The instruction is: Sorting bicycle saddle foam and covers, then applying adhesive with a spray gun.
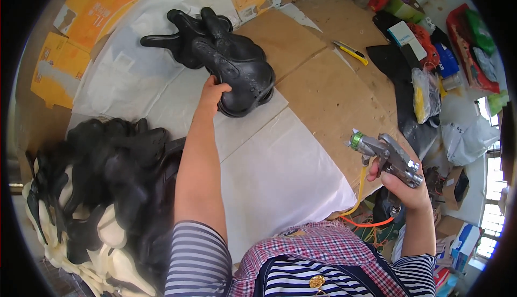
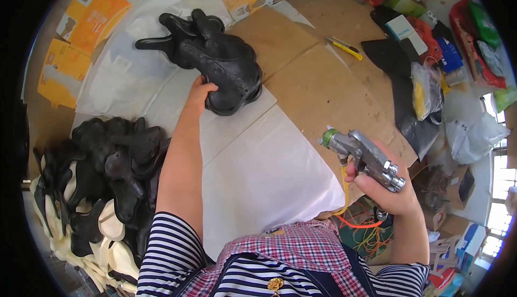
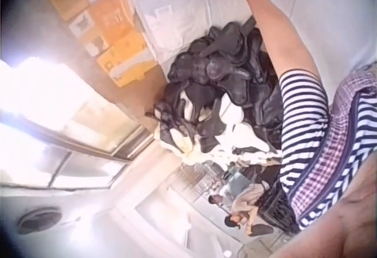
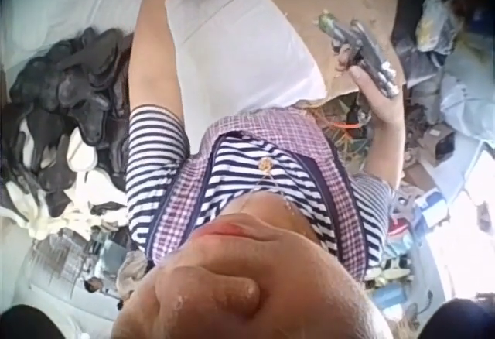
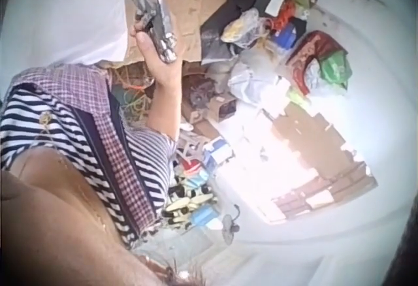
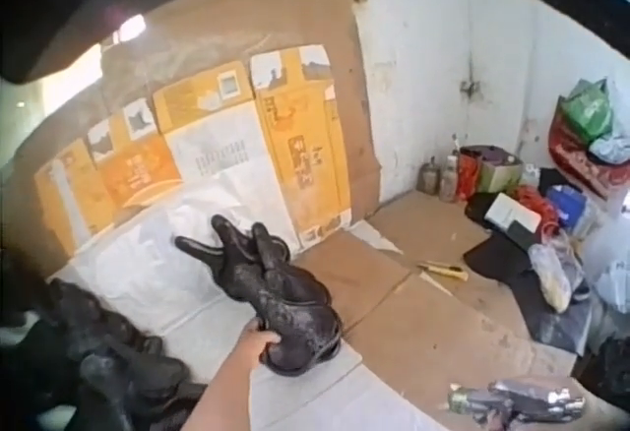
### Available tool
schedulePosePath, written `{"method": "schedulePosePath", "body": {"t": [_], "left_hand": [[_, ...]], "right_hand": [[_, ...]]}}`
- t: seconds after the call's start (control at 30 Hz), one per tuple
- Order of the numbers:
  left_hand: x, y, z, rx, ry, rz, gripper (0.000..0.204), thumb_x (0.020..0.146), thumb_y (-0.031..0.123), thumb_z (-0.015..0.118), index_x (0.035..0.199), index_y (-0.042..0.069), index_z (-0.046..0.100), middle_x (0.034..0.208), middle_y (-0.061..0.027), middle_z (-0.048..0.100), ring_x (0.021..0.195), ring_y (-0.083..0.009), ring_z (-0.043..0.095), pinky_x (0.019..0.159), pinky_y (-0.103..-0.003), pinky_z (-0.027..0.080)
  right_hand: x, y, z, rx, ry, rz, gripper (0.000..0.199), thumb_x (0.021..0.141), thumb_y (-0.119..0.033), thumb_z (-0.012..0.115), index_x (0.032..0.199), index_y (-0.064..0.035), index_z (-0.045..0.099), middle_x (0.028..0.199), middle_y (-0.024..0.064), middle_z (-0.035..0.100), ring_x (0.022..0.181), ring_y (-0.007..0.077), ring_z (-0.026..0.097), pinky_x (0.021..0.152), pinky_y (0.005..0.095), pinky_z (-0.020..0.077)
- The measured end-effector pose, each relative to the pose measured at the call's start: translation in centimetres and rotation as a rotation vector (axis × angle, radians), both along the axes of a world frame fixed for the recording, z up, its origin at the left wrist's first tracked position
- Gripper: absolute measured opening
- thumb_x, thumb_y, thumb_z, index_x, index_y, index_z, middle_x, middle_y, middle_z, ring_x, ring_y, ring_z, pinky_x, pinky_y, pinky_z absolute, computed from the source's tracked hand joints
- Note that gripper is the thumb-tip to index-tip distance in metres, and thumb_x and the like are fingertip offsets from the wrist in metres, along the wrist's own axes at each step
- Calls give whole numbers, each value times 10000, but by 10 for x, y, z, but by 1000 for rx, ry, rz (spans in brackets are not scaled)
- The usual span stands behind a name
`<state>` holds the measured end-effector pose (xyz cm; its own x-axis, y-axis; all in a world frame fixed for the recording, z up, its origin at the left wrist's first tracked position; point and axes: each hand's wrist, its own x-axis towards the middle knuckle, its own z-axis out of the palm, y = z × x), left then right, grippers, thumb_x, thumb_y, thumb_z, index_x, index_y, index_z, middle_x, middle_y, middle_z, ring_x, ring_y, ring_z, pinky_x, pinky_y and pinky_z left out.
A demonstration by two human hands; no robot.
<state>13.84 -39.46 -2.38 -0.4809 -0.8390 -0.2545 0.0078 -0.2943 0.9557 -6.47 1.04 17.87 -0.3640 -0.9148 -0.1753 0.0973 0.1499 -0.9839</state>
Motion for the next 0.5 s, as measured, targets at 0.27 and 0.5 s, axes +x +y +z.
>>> {"method": "schedulePosePath", "body": {"t": [0.27, 0.5], "left_hand": [[45, 59, -22, 79, 105, 142, 482, 628, 5, 639, 1101, -13, 547, 1011, -87, 607, 947, -203, 575, 867, -299, 436], [169, 53, 2, 3, 260, 531, 578, 634, -27, 571, 1201, 4, 464, 1092, -131, 564, 1013, -283, 557, 898, -395, 467]], "right_hand": [[-4, -17, -14, 164, 83, 101, 479, 800, -98, 658, 1240, 1, 498, 898, 36, 593, 792, 94, 543, 730, 242, 449], [8, -47, 15, -185, 84, -124, 508, 797, -85, 615, 1253, 62, 449, 850, 83, 593, 746, 132, 576, 695, 271, 477]]}}
